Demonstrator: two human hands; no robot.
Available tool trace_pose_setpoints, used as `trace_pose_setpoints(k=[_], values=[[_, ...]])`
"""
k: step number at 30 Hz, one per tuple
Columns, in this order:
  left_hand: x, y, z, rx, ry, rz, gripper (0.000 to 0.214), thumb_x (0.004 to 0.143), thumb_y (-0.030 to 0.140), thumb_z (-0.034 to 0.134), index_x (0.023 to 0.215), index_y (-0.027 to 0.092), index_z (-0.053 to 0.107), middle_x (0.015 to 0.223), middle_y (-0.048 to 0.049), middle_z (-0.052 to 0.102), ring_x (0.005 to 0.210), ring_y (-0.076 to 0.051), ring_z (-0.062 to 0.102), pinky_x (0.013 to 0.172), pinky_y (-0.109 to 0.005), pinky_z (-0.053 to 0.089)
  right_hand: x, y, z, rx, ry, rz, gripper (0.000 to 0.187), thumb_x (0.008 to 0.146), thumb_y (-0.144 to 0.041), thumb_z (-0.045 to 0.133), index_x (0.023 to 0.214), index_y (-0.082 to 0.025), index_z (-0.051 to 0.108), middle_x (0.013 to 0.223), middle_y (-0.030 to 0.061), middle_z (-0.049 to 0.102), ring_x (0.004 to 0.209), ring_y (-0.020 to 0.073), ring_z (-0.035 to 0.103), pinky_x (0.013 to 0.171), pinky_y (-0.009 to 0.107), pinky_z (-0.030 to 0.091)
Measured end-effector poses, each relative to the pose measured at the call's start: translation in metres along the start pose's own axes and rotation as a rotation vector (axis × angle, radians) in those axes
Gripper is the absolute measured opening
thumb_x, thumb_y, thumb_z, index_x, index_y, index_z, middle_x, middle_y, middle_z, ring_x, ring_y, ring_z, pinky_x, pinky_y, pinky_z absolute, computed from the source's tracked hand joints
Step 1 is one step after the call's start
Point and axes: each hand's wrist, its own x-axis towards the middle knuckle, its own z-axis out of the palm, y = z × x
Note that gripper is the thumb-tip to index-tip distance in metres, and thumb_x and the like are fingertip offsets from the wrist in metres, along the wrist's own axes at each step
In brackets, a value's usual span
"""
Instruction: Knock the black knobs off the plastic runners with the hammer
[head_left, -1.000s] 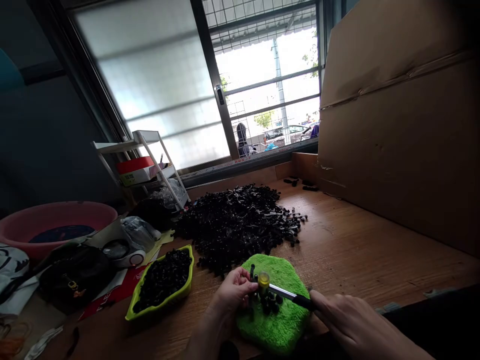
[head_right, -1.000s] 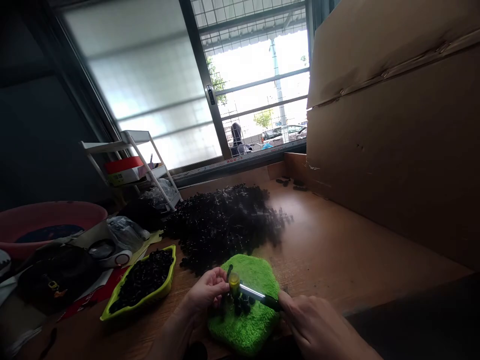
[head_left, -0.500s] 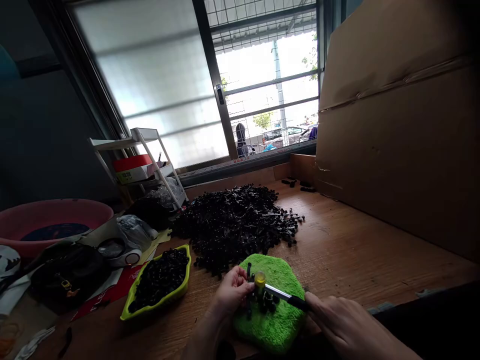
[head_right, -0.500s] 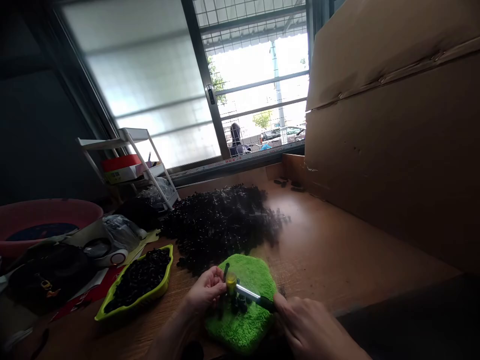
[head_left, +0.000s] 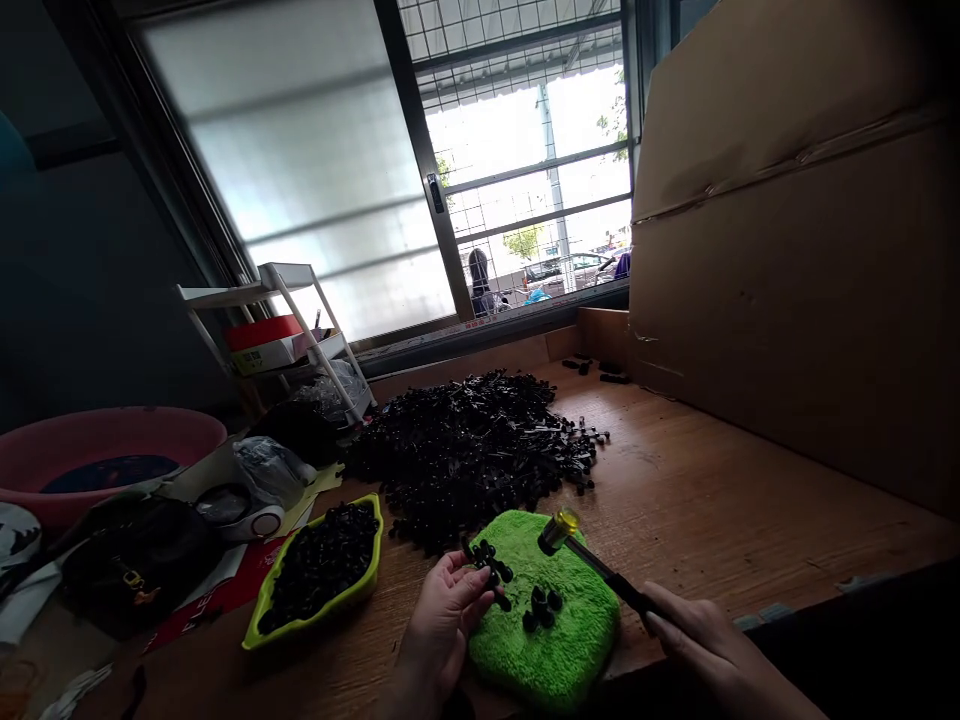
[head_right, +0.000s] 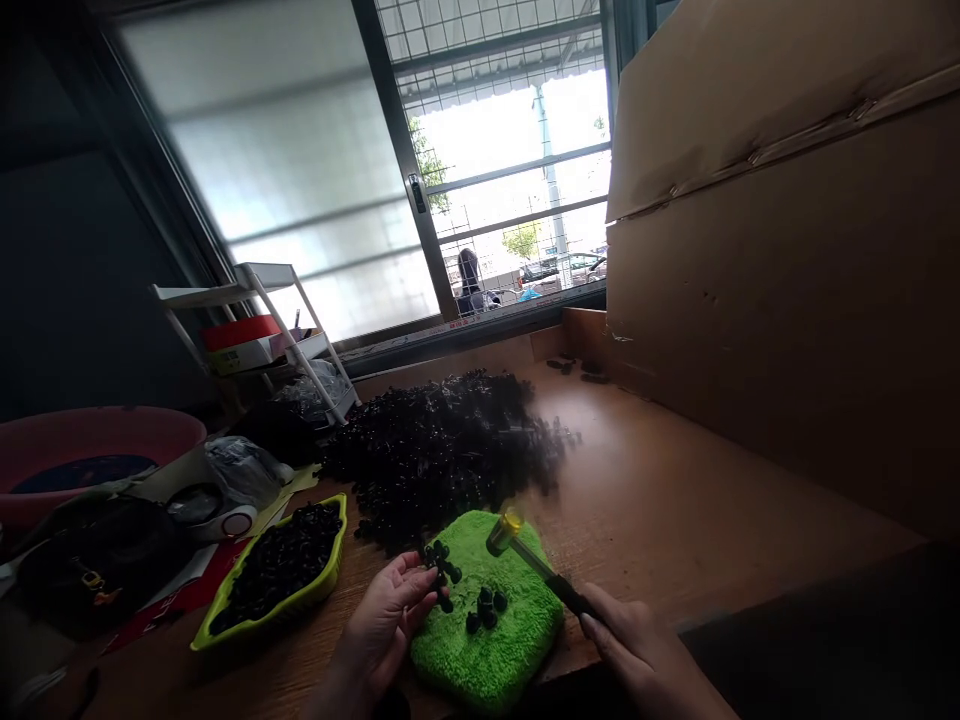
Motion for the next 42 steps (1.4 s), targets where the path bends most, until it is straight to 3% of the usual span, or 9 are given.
trace_pose_setpoints(k=[3,10,16,23,26,29,36,39,42], values=[[0.003,0.002,0.008,0.033,-0.002,-0.021,0.032,0.071,0.007,0.066,0.096,0.013,0.048,0.078,-0.0049,0.063,0.064,-0.012,0.064,0.053,-0.015,0.051,0.002,0.009,0.002,-0.007,-0.026,0.004,0.033,0.088,-0.048,0.038,0.088,-0.024,0.060,0.080,0.0011,0.062,0.089,0.0245,0.056,0.072,0.028,0.042],[0.001,0.003,0.017,0.098,-0.004,-0.047,0.030,0.070,0.007,0.067,0.094,0.009,0.049,0.076,-0.0067,0.064,0.061,-0.011,0.063,0.051,-0.015,0.050,0.007,0.009,0.000,-0.018,-0.057,-0.022,0.037,0.091,-0.043,0.034,0.111,-0.024,0.057,0.093,0.0020,0.065,0.087,0.0229,0.057,0.071,0.029,0.041],[0.001,0.001,0.019,0.160,-0.014,-0.022,0.035,0.068,0.013,0.071,0.094,0.011,0.048,0.074,-0.0054,0.064,0.061,-0.012,0.064,0.050,-0.016,0.049,0.004,0.011,0.003,-0.072,-0.026,0.005,0.038,0.089,-0.048,0.034,0.091,-0.022,0.063,0.075,0.0017,0.063,0.073,0.0215,0.057,0.062,0.028,0.040],[0.004,-0.003,0.020,0.189,0.017,0.010,0.036,0.063,0.014,0.073,0.086,0.014,0.045,0.064,0.0019,0.058,0.056,-0.009,0.058,0.049,-0.017,0.049,0.004,0.007,0.004,-0.085,-0.007,-0.009,0.038,0.088,-0.050,0.034,0.085,-0.023,0.060,0.072,0.0006,0.062,0.070,0.0205,0.057,0.060,0.026,0.041],[0.003,-0.004,0.019,0.206,0.006,0.037,0.036,0.061,0.017,0.074,0.082,0.015,0.044,0.057,0.0058,0.054,0.052,-0.007,0.054,0.046,-0.015,0.047,-0.001,-0.004,0.003,-0.076,0.055,-0.065,0.034,0.088,-0.049,0.036,0.091,-0.025,0.059,0.073,-0.0004,0.063,0.068,0.0196,0.058,0.058,0.025,0.043],[0.002,-0.005,0.018,0.217,0.006,0.060,0.039,0.060,0.022,0.074,0.083,0.016,0.043,0.054,0.0074,0.052,0.047,-0.006,0.053,0.042,-0.013,0.041,-0.007,-0.024,0.000,-0.100,0.125,-0.177,0.030,0.089,-0.047,0.034,0.085,-0.027,0.056,0.068,-0.0007,0.062,0.060,0.0189,0.059,0.053,0.024,0.044],[0.004,-0.011,0.015,0.242,-0.028,0.134,0.039,0.059,0.023,0.072,0.083,0.016,0.042,0.051,0.0080,0.050,0.042,-0.006,0.050,0.035,-0.011,0.027,-0.009,-0.052,-0.008,-0.377,-0.149,-0.199,0.023,0.092,-0.035,0.031,0.086,-0.027,0.052,0.066,-0.0012,0.061,0.054,0.0175,0.059,0.052,0.025,0.044],[0.007,-0.013,0.014,0.247,-0.027,0.142,0.039,0.059,0.023,0.071,0.084,0.016,0.042,0.050,0.0081,0.050,0.042,-0.006,0.049,0.034,-0.011,0.026,-0.007,-0.052,-0.008,-0.260,-0.107,-0.235,0.026,0.093,-0.037,0.025,0.102,-0.027,0.048,0.072,0.0004,0.063,0.058,0.0181,0.061,0.052,0.025,0.044],[0.009,-0.014,0.014,0.258,-0.025,0.149,0.038,0.058,0.022,0.071,0.082,0.016,0.042,0.050,0.0076,0.050,0.042,-0.007,0.049,0.034,-0.012,0.026,-0.008,-0.049,-0.003,-0.392,-0.083,-0.258,0.032,0.092,-0.042,0.024,0.092,-0.026,0.052,0.073,0.0023,0.066,0.061,0.0207,0.063,0.049,0.027,0.044]])
